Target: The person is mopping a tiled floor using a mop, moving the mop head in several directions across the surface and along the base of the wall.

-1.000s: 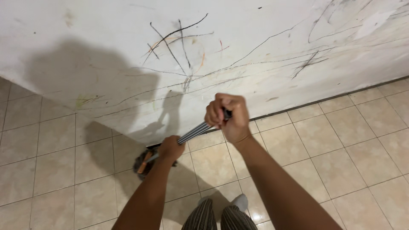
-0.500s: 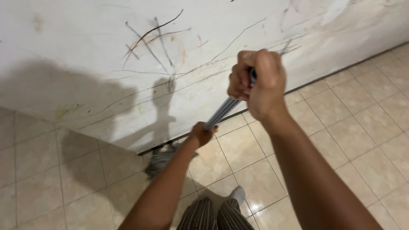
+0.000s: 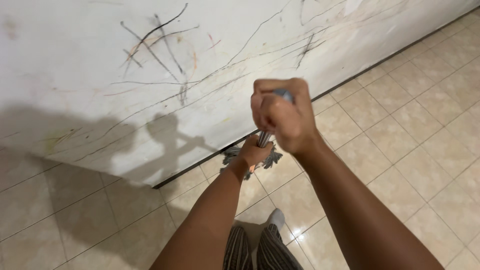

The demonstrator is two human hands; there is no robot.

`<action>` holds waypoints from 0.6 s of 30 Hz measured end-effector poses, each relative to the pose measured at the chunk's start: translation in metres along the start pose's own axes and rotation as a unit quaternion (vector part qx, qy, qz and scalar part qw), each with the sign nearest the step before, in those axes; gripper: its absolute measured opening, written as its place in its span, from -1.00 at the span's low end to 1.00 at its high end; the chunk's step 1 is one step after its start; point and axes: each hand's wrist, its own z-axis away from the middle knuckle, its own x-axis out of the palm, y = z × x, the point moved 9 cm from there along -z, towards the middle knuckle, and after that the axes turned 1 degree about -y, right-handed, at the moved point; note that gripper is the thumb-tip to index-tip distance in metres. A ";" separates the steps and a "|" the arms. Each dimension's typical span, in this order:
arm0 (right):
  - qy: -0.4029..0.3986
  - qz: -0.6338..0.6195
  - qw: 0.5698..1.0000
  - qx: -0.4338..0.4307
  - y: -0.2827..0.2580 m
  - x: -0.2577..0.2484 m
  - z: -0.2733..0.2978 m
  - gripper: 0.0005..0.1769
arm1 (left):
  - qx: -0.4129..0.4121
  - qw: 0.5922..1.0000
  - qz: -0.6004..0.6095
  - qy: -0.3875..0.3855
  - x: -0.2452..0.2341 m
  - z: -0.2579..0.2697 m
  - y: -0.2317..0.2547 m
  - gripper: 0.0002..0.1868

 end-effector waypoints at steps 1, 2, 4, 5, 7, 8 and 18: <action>0.004 -0.010 1.000 -0.019 -0.005 0.004 -0.002 -0.63 | -0.007 1.000 -0.007 -0.003 -0.004 0.006 -0.003 -0.62; 0.009 -0.015 1.000 -0.022 -0.008 0.006 -0.004 -0.59 | -0.027 0.999 -0.028 0.005 -0.011 0.013 -0.009 -0.62; 0.021 -0.026 0.999 -0.029 -0.016 0.009 -0.006 -0.51 | -0.067 0.995 -0.072 0.021 -0.026 0.025 -0.020 -0.61; 0.026 -0.044 0.999 -0.016 -0.016 0.010 -0.005 -0.54 | -0.049 0.995 -0.078 0.027 -0.033 0.033 -0.022 -0.59; 0.036 -0.077 0.996 0.006 -0.016 0.012 -0.003 -0.58 | -0.009 0.995 -0.094 0.039 -0.049 0.047 -0.028 -0.57; 0.035 -0.089 0.995 -0.002 -0.016 0.014 -0.002 -0.58 | -0.015 0.991 -0.127 0.027 -0.056 0.050 -0.037 -0.57; 0.101 -0.174 0.977 0.071 0.022 0.013 0.053 -0.64 | -0.098 0.954 -0.284 -0.012 -0.071 0.085 -0.116 -0.62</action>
